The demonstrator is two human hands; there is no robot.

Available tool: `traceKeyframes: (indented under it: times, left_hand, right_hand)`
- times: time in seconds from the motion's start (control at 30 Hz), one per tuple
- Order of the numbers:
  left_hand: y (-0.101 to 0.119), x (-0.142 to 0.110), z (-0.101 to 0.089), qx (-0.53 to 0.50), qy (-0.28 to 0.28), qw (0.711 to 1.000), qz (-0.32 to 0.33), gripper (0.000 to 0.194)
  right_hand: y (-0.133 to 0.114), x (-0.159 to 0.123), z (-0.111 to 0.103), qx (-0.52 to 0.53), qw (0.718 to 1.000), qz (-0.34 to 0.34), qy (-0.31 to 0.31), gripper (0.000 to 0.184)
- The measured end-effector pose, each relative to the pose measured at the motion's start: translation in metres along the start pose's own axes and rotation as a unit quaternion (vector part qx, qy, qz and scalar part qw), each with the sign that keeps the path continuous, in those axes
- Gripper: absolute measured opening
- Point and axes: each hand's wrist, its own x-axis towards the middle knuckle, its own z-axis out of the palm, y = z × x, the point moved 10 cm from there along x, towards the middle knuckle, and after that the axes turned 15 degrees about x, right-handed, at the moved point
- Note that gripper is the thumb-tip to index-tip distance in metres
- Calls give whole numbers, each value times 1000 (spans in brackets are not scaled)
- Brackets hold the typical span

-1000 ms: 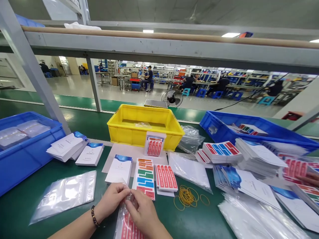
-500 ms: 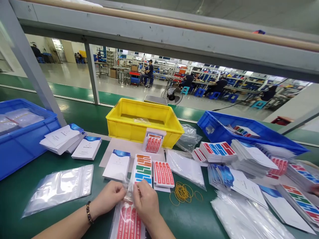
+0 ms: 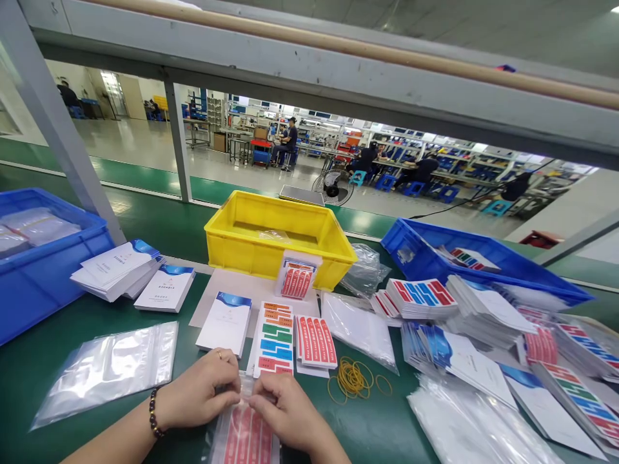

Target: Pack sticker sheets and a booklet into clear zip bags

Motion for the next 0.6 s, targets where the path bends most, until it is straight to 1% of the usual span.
traceKeyframes:
  times: [0.07, 0.17, 0.23, 0.3, 0.33, 0.37, 0.43, 0.5, 0.6]
  left_hand:
    - [-10, 0, 5, 23, -29, 998, -42, 12]
    - [-19, -1, 9, 1, -46, 996, -77, 15]
    - [-18, -2, 14, -28, -62, 995, -73, 16]
    - [-15, -3, 20, -50, -77, 994, -60, 17]
    - [-13, -4, 24, -59, -84, 993, -53, 18]
    - [-11, -5, 28, -67, -91, 992, -47, 19]
    - [-8, -6, 35, -80, -102, 991, -38, 21]
    - [-6, -8, 39, -91, -110, 989, -32, 24]
    - [-6, -9, 42, -112, -118, 986, -28, 24]
  right_hand:
    - [1, -1, -3, 12, 1000, 8, -18, 27]
    - [-11, 0, -11, 22, 998, -51, -5, 33]
    - [-19, 3, -17, 6, 995, -91, 34, 30]
    - [-24, 9, -23, -43, 988, -120, 90, 25]
    - [-28, 12, -23, -78, 981, -140, 111, 23]
    - [-32, 17, -20, -117, 972, -164, 122, 22]
    - [-40, 28, -6, -197, 952, -201, 117, 21]
    - [-41, 44, 10, -269, 936, -204, 98, 22]
    - [-38, 64, 27, -336, 923, -176, 71, 44]
